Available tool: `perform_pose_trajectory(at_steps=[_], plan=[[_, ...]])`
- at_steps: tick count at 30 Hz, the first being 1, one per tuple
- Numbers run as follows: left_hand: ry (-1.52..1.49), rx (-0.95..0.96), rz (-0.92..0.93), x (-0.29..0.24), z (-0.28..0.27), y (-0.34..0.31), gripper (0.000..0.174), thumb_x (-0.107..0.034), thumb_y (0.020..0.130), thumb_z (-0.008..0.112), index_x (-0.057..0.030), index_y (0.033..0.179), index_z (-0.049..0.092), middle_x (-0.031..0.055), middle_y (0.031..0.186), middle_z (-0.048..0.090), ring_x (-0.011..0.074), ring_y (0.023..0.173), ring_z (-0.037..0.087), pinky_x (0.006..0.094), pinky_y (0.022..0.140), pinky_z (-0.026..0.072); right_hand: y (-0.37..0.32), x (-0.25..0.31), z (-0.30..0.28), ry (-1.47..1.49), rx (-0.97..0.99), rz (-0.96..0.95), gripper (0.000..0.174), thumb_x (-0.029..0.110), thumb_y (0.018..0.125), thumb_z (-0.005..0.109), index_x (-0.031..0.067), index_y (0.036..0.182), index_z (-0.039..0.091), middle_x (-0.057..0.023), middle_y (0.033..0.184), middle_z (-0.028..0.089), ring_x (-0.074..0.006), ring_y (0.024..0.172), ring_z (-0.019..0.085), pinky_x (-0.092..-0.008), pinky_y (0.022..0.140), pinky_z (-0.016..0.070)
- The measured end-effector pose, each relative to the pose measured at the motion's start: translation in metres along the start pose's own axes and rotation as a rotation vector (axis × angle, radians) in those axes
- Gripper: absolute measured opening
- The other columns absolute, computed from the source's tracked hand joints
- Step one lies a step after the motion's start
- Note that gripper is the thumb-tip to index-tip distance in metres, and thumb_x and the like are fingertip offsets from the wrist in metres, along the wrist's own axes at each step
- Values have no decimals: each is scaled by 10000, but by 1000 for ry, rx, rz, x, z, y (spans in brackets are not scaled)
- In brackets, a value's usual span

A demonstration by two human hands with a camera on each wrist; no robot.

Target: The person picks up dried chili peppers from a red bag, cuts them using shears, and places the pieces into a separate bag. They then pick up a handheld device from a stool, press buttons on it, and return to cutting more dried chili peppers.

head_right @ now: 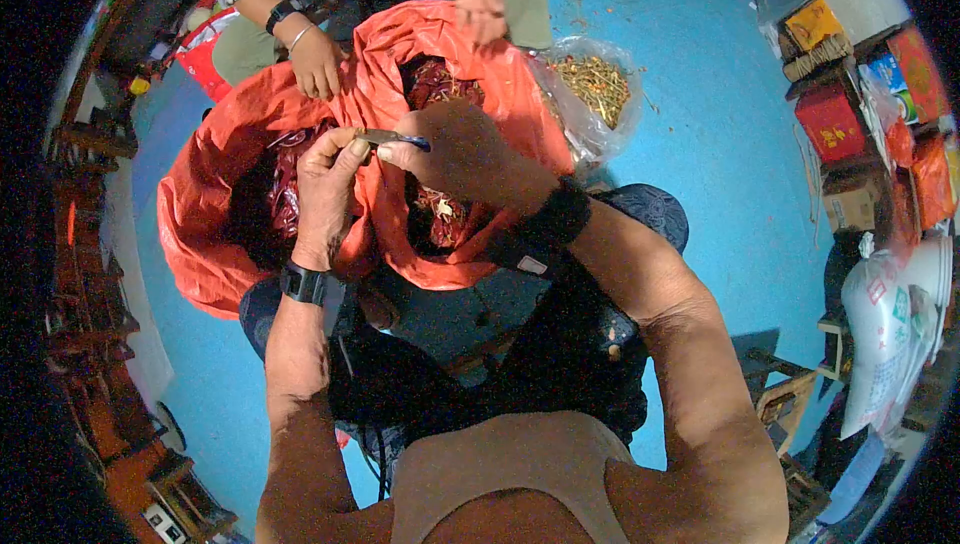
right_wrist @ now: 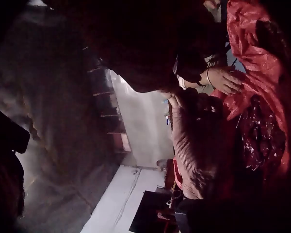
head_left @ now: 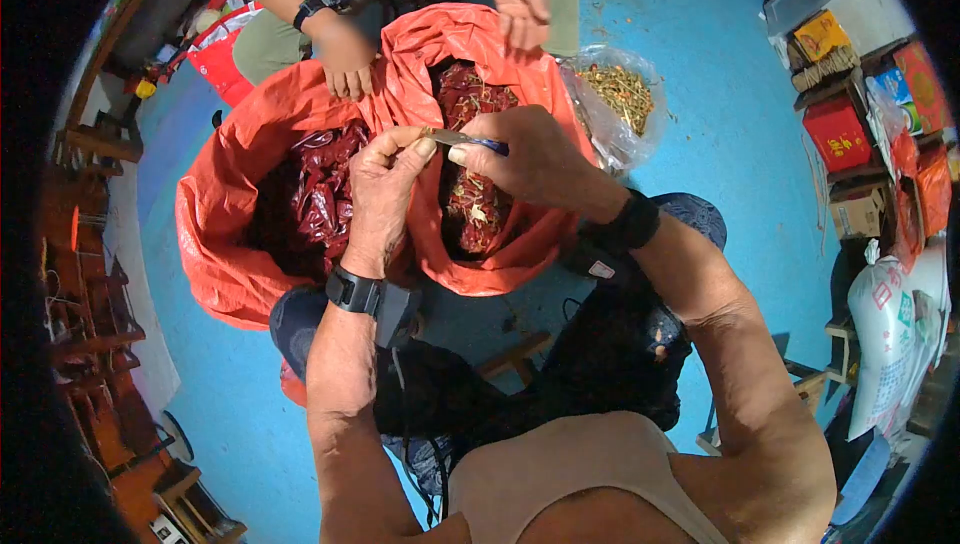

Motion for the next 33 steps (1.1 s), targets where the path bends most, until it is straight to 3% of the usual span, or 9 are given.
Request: perform_pose_trajectory(at_steps=[4, 6, 7, 9, 16, 21, 25, 27, 33], plan=[[36, -13, 52, -1, -3, 2, 89, -50, 798, 606, -9, 876, 618, -6, 803, 595, 51, 739, 519, 194, 679, 420, -1, -2, 4, 219, 52, 86, 240, 255, 823, 580, 20, 814, 624, -48, 512, 474, -105, 476, 466, -266, 464, 364], [76, -14, 99, -5, -3, 2, 83, -41, 791, 610, -6, 865, 615, -2, 806, 594, 58, 742, 524, 198, 682, 422, -1, -7, 13, 633, 109, 224, 326, 326, 817, 567, 34, 671, 587, 3, 476, 451, -69, 421, 415, -262, 399, 325], [135, -13, 170, -7, -3, 3, 77, -35, 783, 614, -3, 854, 609, 5, 806, 590, 65, 744, 523, 202, 683, 422, -1, -3, 9, 633, 112, 226, 326, 326, 817, 567, 34, 671, 587, 3, 476, 451, -69, 421, 415, -262, 399, 325], [195, -13, 241, -10, -4, 5, 73, -29, 776, 618, 0, 842, 604, 11, 806, 587, 72, 746, 523, 206, 683, 422, -5, 10, 1, 1000, 266, 539, 348, 364, 852, 521, 39, 745, 586, 48, 492, 418, -47, 414, 357, -215, 397, 277], [144, 16, 281, -12, -8, 1, 64, -35, 770, 623, 1, 807, 585, 37, 847, 580, 97, 769, 526, 221, 709, 422, -17, 22, 11, 1276, 389, 431, 397, 407, 908, 388, 41, 868, 536, 61, 490, 326, -34, 407, 268, -184, 382, 219], [-11, 50, 302, -19, -1, -1, 62, -34, 775, 617, 5, 806, 580, 50, 882, 572, 106, 806, 524, 231, 734, 416, -23, 27, 19, 1493, 424, 482, 443, 467, 898, 358, 108, 649, 426, 61, 493, 303, -37, 423, 269, -202, 388, 205], [-24, 50, 272, -14, -5, 2, 56, -34, 779, 612, 4, 811, 586, 46, 865, 573, 106, 802, 524, 237, 738, 415, -16, 22, 17, 1323, 298, 448, 408, 414, 891, 420, 87, 652, 475, 58, 490, 344, -45, 429, 323, -206, 398, 249], [133, 35, 221, -17, -6, 0, 51, -28, 778, 608, 2, 815, 589, 39, 845, 571, 108, 794, 524, 243, 741, 416, -7, -2, 22, 702, 46, 111, 335, 337, 858, 515, 54, 680, 532, 26, 498, 416, -77, 447, 406, -235, 418, 315], [140, 77, 201, -18, -1, -8, 57, -50, 789, 605, -5, 820, 589, 33, 849, 564, 106, 798, 521, 236, 736, 417, -9, 11, 10, 460, -25, 52, 262, 267, 819, 567, 26, 715, 564, -14, 514, 422, -74, 492, 415, -271, 454, 356]])
Point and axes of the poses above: each hand's wrist, its own y-axis towards the middle knuckle, its own z-axis out of the palm, x = y × z, the point moved 1 cm from there along y, towards the middle knuckle
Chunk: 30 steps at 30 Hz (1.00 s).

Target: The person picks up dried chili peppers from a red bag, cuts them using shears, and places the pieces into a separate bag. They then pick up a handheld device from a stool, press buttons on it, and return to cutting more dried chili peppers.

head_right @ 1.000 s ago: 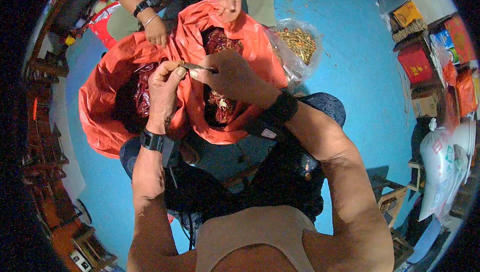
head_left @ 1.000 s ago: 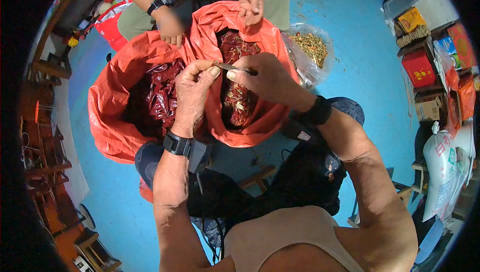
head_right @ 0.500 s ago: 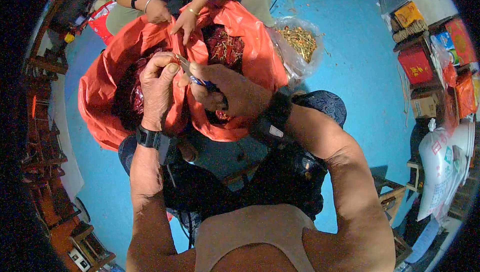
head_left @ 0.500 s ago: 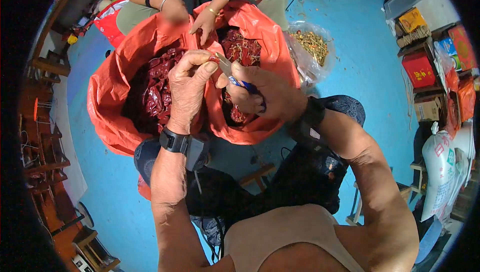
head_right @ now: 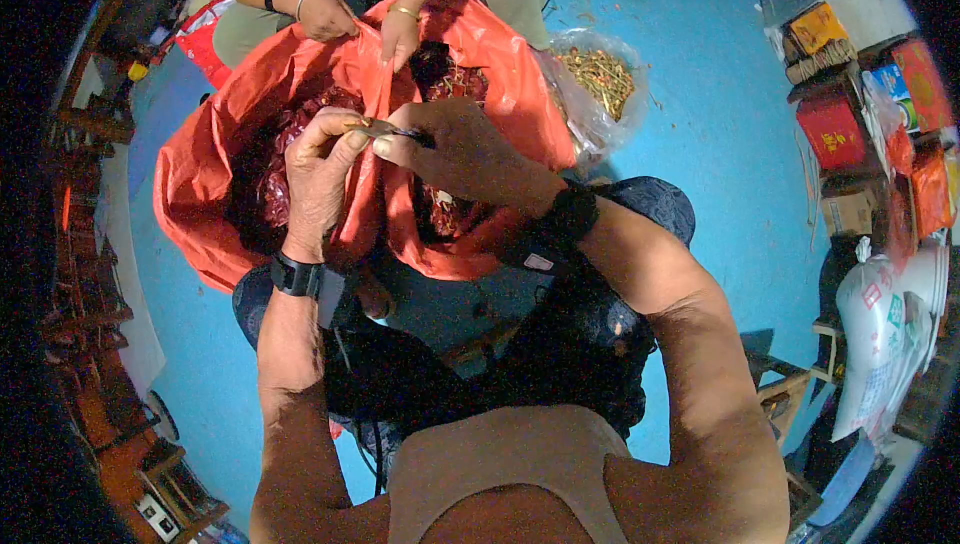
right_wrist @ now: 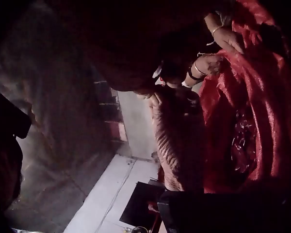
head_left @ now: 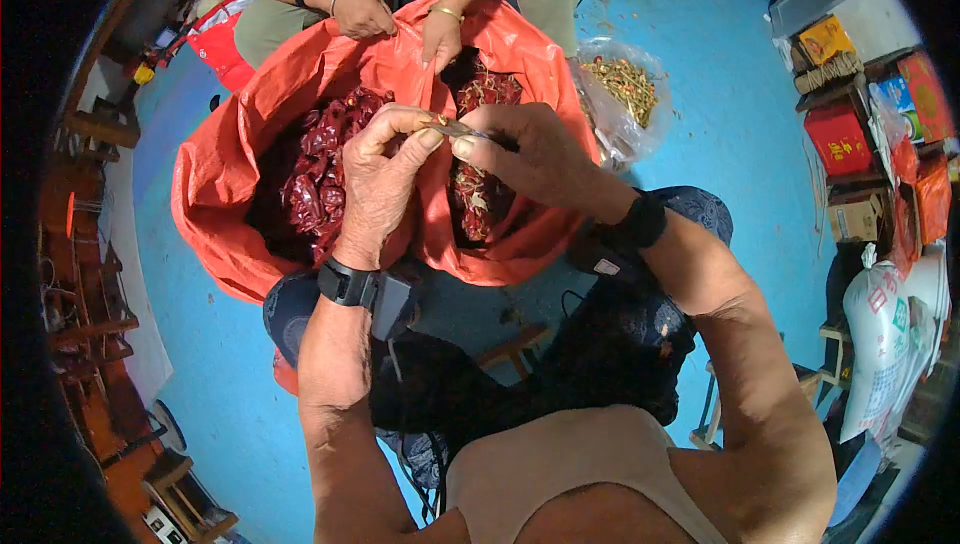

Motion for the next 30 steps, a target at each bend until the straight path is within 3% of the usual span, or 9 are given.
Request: perform_pose_trajectory(at_steps=[4, 7, 9, 13, 16, 19, 21, 26, 30], plan=[[-166, 18, -49, 4, 3, 2, 54, -49, 794, 600, -9, 829, 595, 25, 845, 561, 91, 779, 516, 231, 718, 415, 0, 1, -2, -56, -24, -54, 260, 258, 820, 565, 19, 718, 569, -10, 511, 438, -70, 498, 440, -269, 457, 363], [-351, 50, -84, 7, 6, 1, 89, -95, 805, 606, -16, 839, 583, 28, 835, 554, 104, 777, 510, 232, 710, 415, -3, 0, -1, 134, 47, 68, 273, 276, 838, 547, 28, 733, 590, -3, 522, 486, -83, 472, 473, -252, 430, 360], [-647, 141, -135, 9, 8, -1, 123, -129, 812, 607, -19, 853, 570, 36, 825, 554, 128, 752, 527, 251, 698, 427, -9, 8, -1, 435, 126, 325, 287, 312, 857, 532, 53, 755, 604, 25, 534, 482, -58, 438, 427, -216, 400, 325], [-773, 238, -184, 8, 9, -3, 156, -155, 817, 605, -19, 877, 559, 50, 816, 556, 148, 720, 538, 267, 689, 435, -17, 8, -1, 713, 182, 444, 294, 347, 863, 526, 79, 770, 602, 45, 540, 455, -29, 425, 361, -187, 387, 289], [-808, 280, -236, 10, 10, -2, 160, -186, 806, 621, -56, 870, 552, 22, 855, 540, 115, 726, 515, 216, 675, 421, -17, 8, -1, 835, 257, 429, 292, 355, 862, 528, 83, 784, 600, 53, 540, 443, -22, 430, 347, -177, 399, 280], [-797, 241, -275, 13, 10, -2, 176, -196, 804, 625, -57, 878, 548, 15, 810, 550, 100, 700, 504, 201, 647, 411, -12, 5, -4, 531, 177, 387, 307, 364, 849, 537, 70, 775, 585, 20, 532, 455, -50, 453, 411, -205, 416, 324], [-627, 240, -288, 19, 7, -3, 124, -143, 840, 571, -34, 895, 555, 9, 760, 556, 89, 665, 502, 202, 617, 402, -10, -3, -10, -62, 90, -40, 325, 366, 832, 548, 47, 768, 554, -36, 537, 477, -112, 503, 501, -268, 454, 383], [-665, 313, -358, 15, 16, -7, 182, -176, 886, 479, -5, 890, 540, -47, 580, 390, 36, 490, 307, 192, 469, 261, -15, -8, -12, -156, 83, -77, 329, 350, 828, 541, 28, 768, 521, -112, 569, 503, -260, 551, 555, -352, 505, 422], [-800, 355, -429, 16, 13, -9, 155, -126, 876, 450, 3, 902, 533, -47, 561, 372, 41, 482, 301, 202, 442, 243, -18, -4, -13, -295, 41, -170, 306, 337, 824, 543, 35, 779, 521, -139, 614, 520, -337, 588, 550, -384, 529, 432]])
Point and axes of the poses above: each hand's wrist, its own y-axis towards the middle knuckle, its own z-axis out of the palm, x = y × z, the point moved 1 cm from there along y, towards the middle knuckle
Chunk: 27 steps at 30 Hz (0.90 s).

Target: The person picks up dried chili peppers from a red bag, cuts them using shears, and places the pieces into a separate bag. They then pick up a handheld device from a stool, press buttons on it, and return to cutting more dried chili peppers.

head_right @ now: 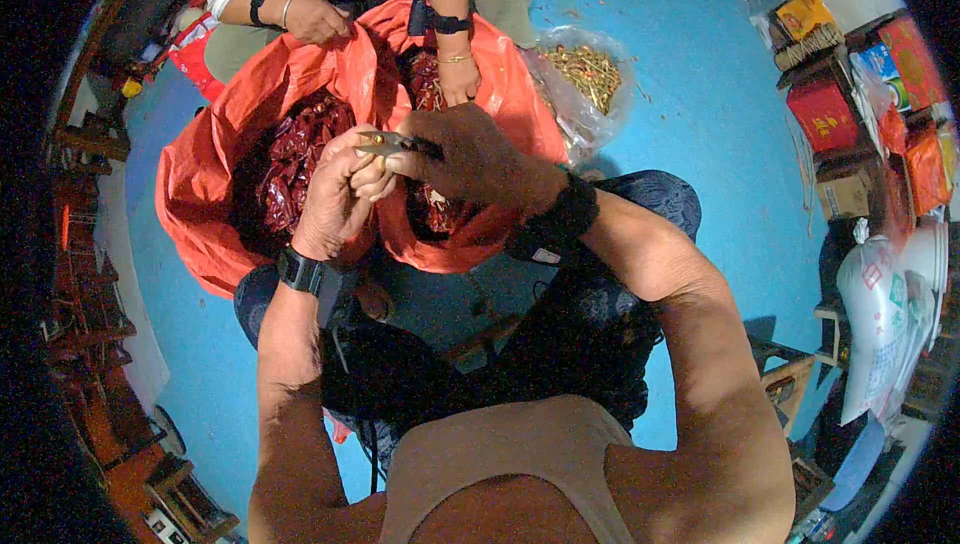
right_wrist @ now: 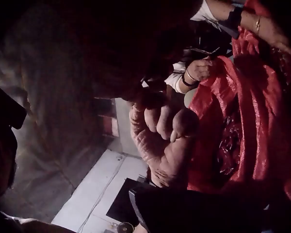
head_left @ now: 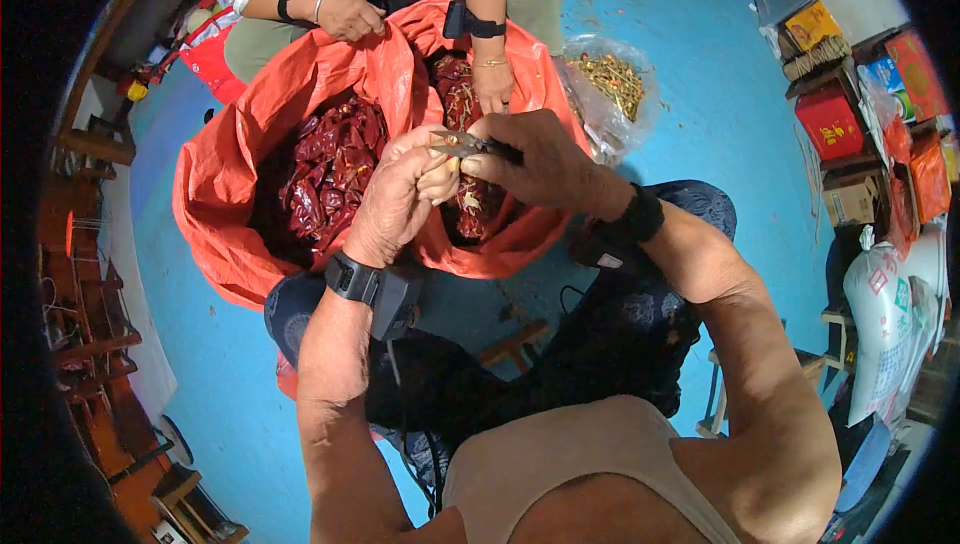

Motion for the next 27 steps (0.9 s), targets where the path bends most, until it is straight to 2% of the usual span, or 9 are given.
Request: perform_pose_trajectory(at_steps=[3, 6, 7, 9, 13, 19, 21, 25, 27], plan=[[-185, 187, -15, 3, 3, -1, 156, -101, 850, 444, 12, 923, 521, -14, 613, 449, 58, 488, 352, 203, 439, 282, -2, 6, -8, 37, 92, -57, 234, 244, 808, 590, 16, 831, 544, -108, 648, 553, -241, 592, 568, -320, 543, 431], [-314, -65, -143, 10, 11, -13, 278, -149, 809, 482, 56, 997, 496, 98, 813, 562, 139, 582, 530, 235, 523, 447, -4, 10, -8, 186, 106, -80, 294, 339, 809, 567, 47, 809, 526, -136, 682, 544, -324, 620, 556, -399, 548, 428], [-318, -63, -149, 12, 9, -13, 278, -149, 809, 482, 56, 997, 496, 98, 813, 562, 139, 582, 530, 235, 523, 447, -6, 13, -11, 185, 103, -73, 294, 339, 809, 567, 47, 809, 526, -136, 682, 544, -324, 620, 556, -399, 548, 428], [-417, 205, -314, 15, 6, -14, 335, -191, 790, 503, 71, 999, 498, 95, 779, 559, 157, 582, 544, 266, 527, 468, -10, 18, -18, 62, 220, -97, 300, 343, 806, 570, 46, 820, 528, -131, 681, 548, -317, 643, 564, -391, 571, 438], [-474, 304, -428, 26, -3, -16, 312, -201, 777, 516, 55, 954, 521, 44, 613, 495, 125, 456, 451, 260, 436, 386, -18, 17, -14, 133, 255, -85, 311, 351, 803, 576, 43, 839, 556, -125, 690, 563, -308, 663, 574, -372, 586, 448], [-434, 257, -408, 18, -2, -16, 212, -179, 784, 513, 13, 871, 514, -4, 509, 404, 123, 382, 361, 259, 398, 316, -23, 20, -7, 372, 263, 165, 323, 351, 807, 575, 38, 884, 599, -129, 721, 595, -295, 678, 589, -362, 595, 452], [-388, 241, -401, 14, 0, -12, 184, -176, 808, 501, 3, 851, 506, -15, 506, 378, 106, 380, 334, 248, 394, 293, -24, 11, -3, 305, 104, 65, 322, 355, 805, 575, 34, 833, 585, -131, 712, 591, -298, 678, 587, -377, 588, 446], [-277, 234, -356, 19, -2, -6, 170, -171, 883, 451, -26, 795, 473, -39, 511, 318, 57, 386, 264, 215, 386, 238, -23, 5, -17, 16, 81, 57, 325, 362, 798, 583, 38, 780, 563, -135, 686, 578, -301, 662, 583, -391, 571, 436], [-228, 96, -300, 22, 4, -6, 160, -163, 880, 454, -25, 798, 461, -39, 515, 321, 58, 399, 278, 212, 395, 248, -23, 2, -16, 2, 121, 90, 329, 367, 788, 596, 46, 745, 540, -140, 642, 557, -308, 619, 572, -398, 540, 423]])
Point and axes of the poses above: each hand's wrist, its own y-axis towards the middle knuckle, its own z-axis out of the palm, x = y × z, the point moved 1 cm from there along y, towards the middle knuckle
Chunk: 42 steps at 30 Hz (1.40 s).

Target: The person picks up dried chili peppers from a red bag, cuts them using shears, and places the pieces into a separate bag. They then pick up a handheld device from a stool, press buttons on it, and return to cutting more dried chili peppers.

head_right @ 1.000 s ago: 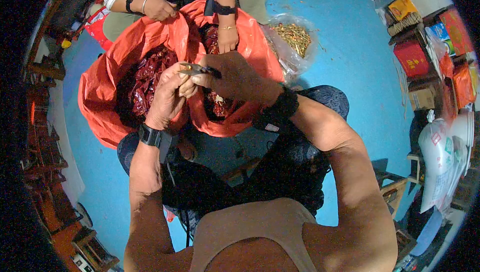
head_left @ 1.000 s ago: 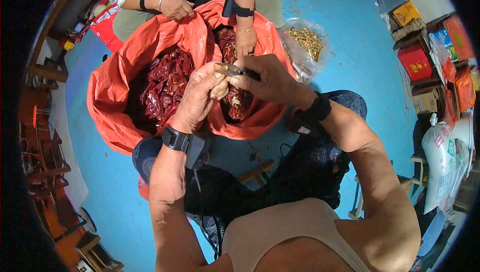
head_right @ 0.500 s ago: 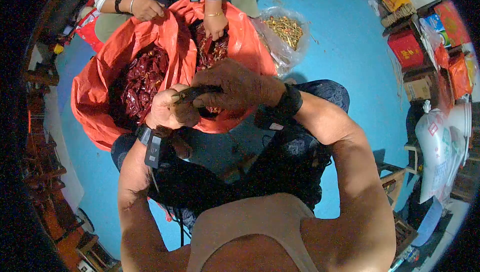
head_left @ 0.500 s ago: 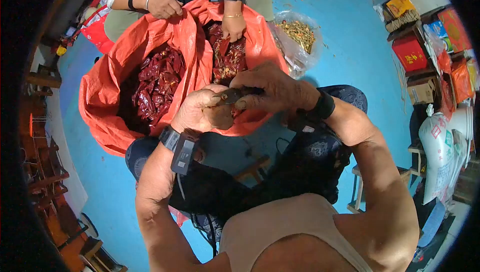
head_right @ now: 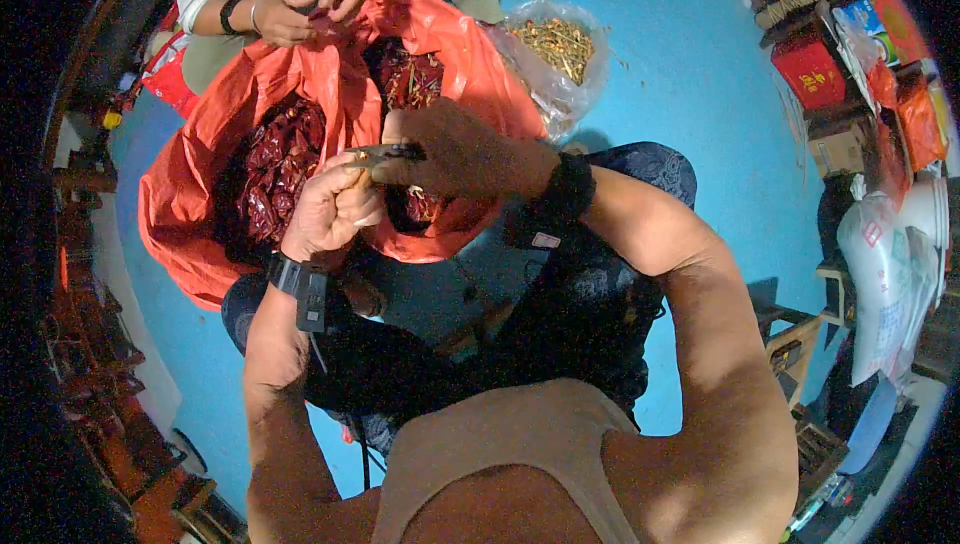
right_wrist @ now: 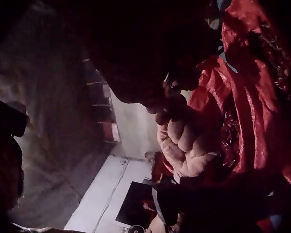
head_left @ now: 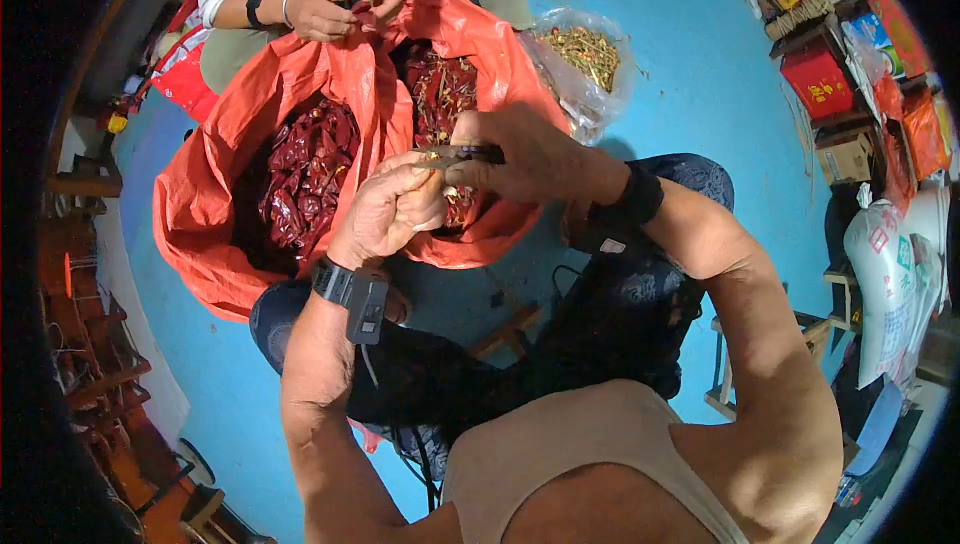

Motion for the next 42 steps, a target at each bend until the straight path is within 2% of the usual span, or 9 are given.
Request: perform_pose_trajectory(at_steps=[12, 18, 24, 28, 29, 34, 38, 40, 42], plan=[[178, -17, 57, -20, -4, -8, 236, -184, 853, 483, -116, 665, 357, -53, 481, 272, 68, 376, 241, 239, 403, 219, -2, -18, -26, 226, -220, 27, 253, 288, 872, 501, 49, 798, 540, 3, 544, 439, -80, 474, 395, -225, 436, 324], [395, -312, 217, -31, -11, -14, 184, -211, 886, 474, -37, 904, 532, -2, 615, 447, 98, 542, 398, 225, 531, 330, -10, -35, -57, 731, -332, 396, 365, 340, 930, 334, 66, 749, 493, 46, 536, 374, -51, 421, 280, -201, 394, 223], [2624, -1226, 261, -77, -57, -51, 305, -177, 802, 543, -48, 1078, 540, 138, 939, 606, 310, 915, 547, 412, 757, 425, -4, -31, -65, 273, -359, 225, 382, 339, 940, 304, 84, 702, 461, 54, 540, 368, -36, 444, 280, -187, 410, 223], [2363, -946, 654, -72, -77, -44, 320, -153, 767, 589, -41, 1062, 539, 161, 927, 598, 310, 907, 550, 411, 746, 433, 4, -33, -56, 384, -442, 285, 295, 327, 911, 431, 75, 768, 488, 62, 576, 391, -23, 477, 305, -185, 430, 251], [2240, -827, 458, -56, -50, -27, 284, -153, 778, 574, -32, 1034, 560, 184, 917, 595, 325, 865, 568, 391, 748, 448, 5, -31, -58, 389, -452, 264, 420, 428, 826, 534, 11, 793, 568, 4, 636, 493, -72, 568, 435, -234, 508, 358], [1864, -108, -45, 59, -90, 28, 231, 13, 731, 507, -20, 944, 591, 176, 942, 593, 307, 868, 588, 352, 762, 470, 8, -28, -50, 353, -335, 275, 290, 347, 876, 495, 69, 791, 500, 52, 598, 434, -25, 525, 371, -182, 480, 314], [2210, -26, -268, 89, -130, 29, 176, -23, 722, 478, 2, 864, 577, 209, 861, 606, 342, 818, 598, 385, 668, 502, 6, -27, -51, 343, -356, 281, 309, 357, 857, 513, 59, 776, 496, 39, 620, 460, -37, 567, 407, -190, 519, 349], [2330, -282, -663, 82, -142, 21, 191, -75, 740, 476, -27, 890, 582, 193, 867, 615, 318, 783, 618, 392, 625, 506, 3, -29, -53, 330, -360, 279, 307, 355, 855, 514, 58, 777, 498, 37, 624, 461, -39, 564, 406, -191, 517, 351], [2305, -519, -623, 71, -165, 14, 191, -103, 752, 475, -37, 895, 583, 187, 858, 618, 308, 766, 622, 399, 617, 505, 3, -31, -60, 321, -376, 271, 305, 352, 853, 514, 57, 777, 501, 35, 628, 462, -40, 562, 406, -192, 515, 354]])
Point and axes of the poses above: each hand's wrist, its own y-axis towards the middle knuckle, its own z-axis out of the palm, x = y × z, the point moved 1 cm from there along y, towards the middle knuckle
